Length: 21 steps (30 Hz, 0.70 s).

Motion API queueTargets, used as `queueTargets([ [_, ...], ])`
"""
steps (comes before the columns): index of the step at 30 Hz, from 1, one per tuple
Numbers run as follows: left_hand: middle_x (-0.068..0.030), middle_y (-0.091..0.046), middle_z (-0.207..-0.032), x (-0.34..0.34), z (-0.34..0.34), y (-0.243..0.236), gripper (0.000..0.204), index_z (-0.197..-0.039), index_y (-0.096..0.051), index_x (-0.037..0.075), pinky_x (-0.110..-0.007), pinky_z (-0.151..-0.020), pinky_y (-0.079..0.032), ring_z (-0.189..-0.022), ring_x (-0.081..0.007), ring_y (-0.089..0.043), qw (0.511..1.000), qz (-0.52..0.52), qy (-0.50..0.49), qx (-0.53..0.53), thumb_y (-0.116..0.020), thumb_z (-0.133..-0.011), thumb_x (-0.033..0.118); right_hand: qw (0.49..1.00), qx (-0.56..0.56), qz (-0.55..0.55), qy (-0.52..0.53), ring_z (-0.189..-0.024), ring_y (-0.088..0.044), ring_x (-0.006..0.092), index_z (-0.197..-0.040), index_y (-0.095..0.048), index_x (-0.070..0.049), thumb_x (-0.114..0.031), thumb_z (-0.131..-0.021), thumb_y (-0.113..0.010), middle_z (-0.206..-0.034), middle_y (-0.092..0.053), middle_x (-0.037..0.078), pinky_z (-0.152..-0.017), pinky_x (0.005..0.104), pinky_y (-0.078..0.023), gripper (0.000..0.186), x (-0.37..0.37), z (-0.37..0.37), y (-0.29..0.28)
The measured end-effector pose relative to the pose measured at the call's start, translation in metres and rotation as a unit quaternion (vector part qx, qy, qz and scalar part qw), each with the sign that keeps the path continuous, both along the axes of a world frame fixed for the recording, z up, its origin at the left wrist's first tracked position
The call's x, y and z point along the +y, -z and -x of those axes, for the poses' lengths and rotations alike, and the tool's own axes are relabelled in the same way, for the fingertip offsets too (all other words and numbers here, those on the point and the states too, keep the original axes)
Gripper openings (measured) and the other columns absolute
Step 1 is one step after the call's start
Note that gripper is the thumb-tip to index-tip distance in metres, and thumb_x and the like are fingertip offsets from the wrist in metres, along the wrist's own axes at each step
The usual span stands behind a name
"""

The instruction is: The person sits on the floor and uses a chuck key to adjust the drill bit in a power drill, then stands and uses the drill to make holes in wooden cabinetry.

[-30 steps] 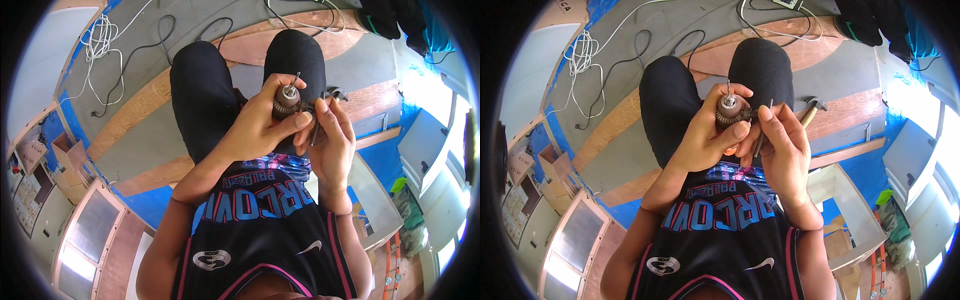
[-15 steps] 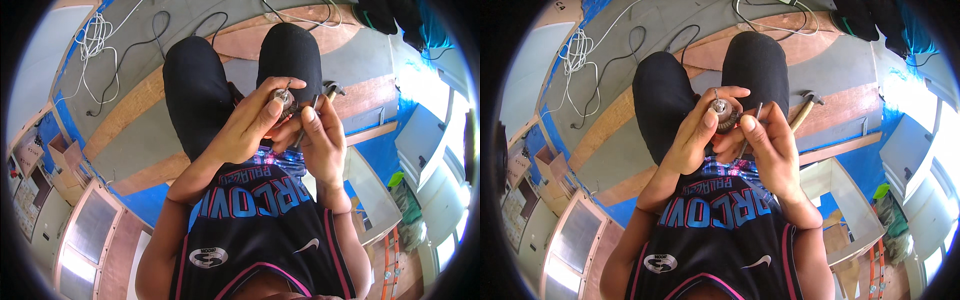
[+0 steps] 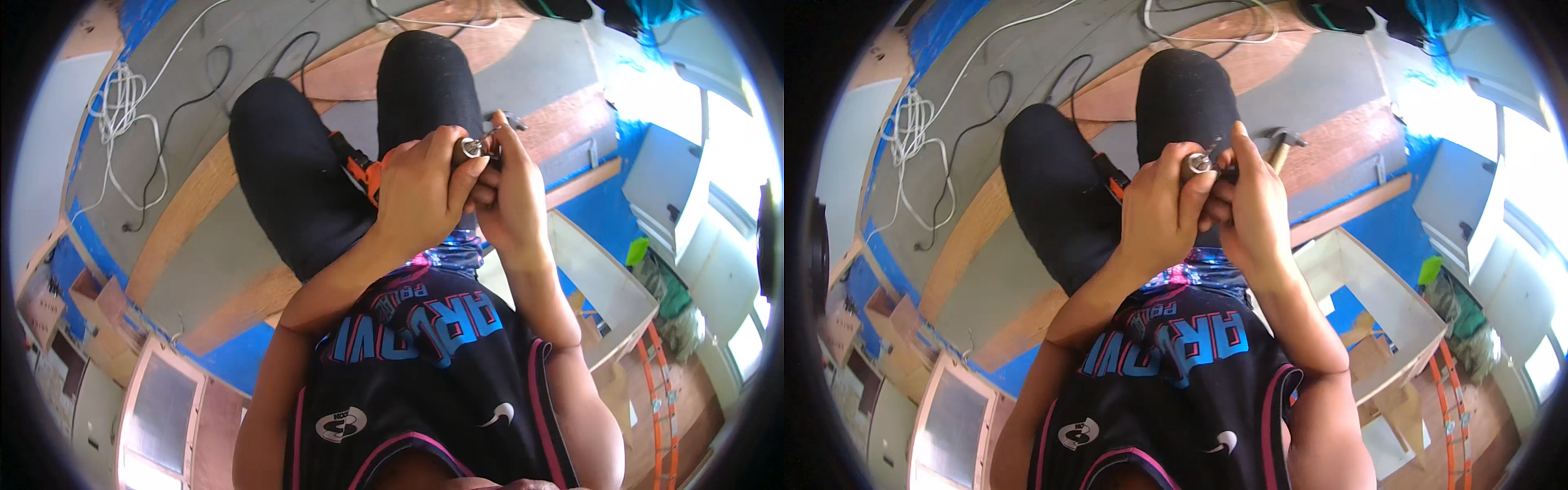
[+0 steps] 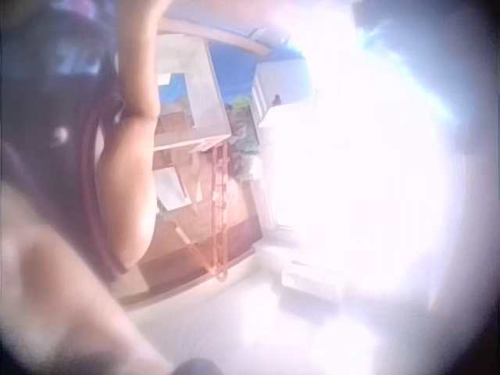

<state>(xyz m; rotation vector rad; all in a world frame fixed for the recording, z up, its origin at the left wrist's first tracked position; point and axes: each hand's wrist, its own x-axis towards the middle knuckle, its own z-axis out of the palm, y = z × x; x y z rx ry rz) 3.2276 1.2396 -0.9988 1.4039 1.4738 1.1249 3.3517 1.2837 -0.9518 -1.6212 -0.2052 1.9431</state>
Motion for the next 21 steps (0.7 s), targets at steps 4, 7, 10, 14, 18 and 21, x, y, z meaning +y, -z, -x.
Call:
queueTargets([
  [4, -0.0158, -0.068, -0.082, -0.003, -0.001, 0.008, 0.024, -0.105, -0.057, 0.002, -0.047, -0.064, -0.05, -0.07, -0.0386, -0.066, 0.997, -0.045, 0.025, 0.052, -0.062, -0.1, 0.026, 0.988, -0.135, -0.057, -0.052, -0.044, -0.045, 0.012, -0.084, -0.053, -0.009, -0.038, -0.105, -0.053, -0.065, -0.053, 0.002, -0.039, 0.0276, -0.037, 0.036, 0.004, 0.007, 0.012],
  [7, -0.015, -0.068, -0.079, -0.012, 0.01, 0.012, 0.029, -0.106, -0.056, 0.002, -0.045, -0.065, -0.051, -0.07, -0.0376, -0.068, 0.997, -0.049, 0.05, 0.019, -0.065, -0.098, 0.029, 0.978, -0.148, -0.034, -0.14, -0.047, -0.046, 0.0138, -0.082, -0.052, -0.007, -0.035, -0.106, -0.051, -0.068, -0.051, 0.003, -0.041, 0.0297, -0.037, 0.037, 0.006, 0.006, 0.013],
  [10, -0.014, -0.068, -0.076, -0.02, 0.013, 0.017, 0.034, -0.104, -0.057, 0.001, -0.042, -0.06, -0.052, -0.066, -0.0336, -0.069, 0.997, -0.062, 0.05, 0.021, -0.069, -0.096, 0.031, 0.92, -0.209, -0.276, -0.181, -0.046, -0.042, 0.0108, -0.073, -0.048, -0.01, -0.031, -0.105, -0.052, -0.066, -0.044, 0.0, -0.04, 0.0265, -0.03, 0.038, -0.006, -0.007, 0.049],
  [14, -0.0127, -0.066, -0.073, -0.026, 0.021, 0.028, 0.035, -0.1, -0.058, 0.001, -0.04, -0.058, -0.051, -0.063, -0.0321, -0.067, 0.998, -0.031, 0.051, 0.014, -0.071, -0.095, 0.033, 0.995, -0.086, -0.039, 0.025, -0.037, -0.034, 0.009, -0.067, -0.045, -0.015, -0.043, -0.105, -0.049, -0.054, -0.041, -0.004, -0.034, 0.0251, -0.025, 0.047, -0.024, 0.012, 0.049],
  [18, -0.0124, -0.064, -0.07, -0.025, 0.01, 0.031, 0.037, -0.094, -0.058, 0.003, -0.041, -0.059, -0.051, -0.062, -0.0305, -0.067, 0.992, -0.087, 0.026, 0.089, -0.072, -0.094, 0.038, 0.997, -0.043, 0.066, -0.001, -0.038, -0.034, 0.0089, -0.063, -0.041, -0.017, -0.046, -0.104, -0.052, -0.053, -0.042, -0.004, -0.035, 0.0258, -0.026, 0.052, -0.017, 0.006, 0.039],
  [21, -0.0134, -0.064, -0.072, -0.023, 0.012, 0.035, 0.04, -0.091, -0.057, 0.004, -0.042, -0.061, -0.051, -0.066, -0.03, -0.067, 0.991, -0.059, 0.033, 0.118, -0.07, -0.094, 0.041, 0.984, -0.169, -0.048, 0.02, -0.046, -0.039, 0.009, -0.065, -0.043, -0.016, -0.043, -0.106, -0.049, -0.058, -0.043, -0.002, -0.042, 0.0265, -0.032, 0.05, -0.02, 0.015, 0.057],
])
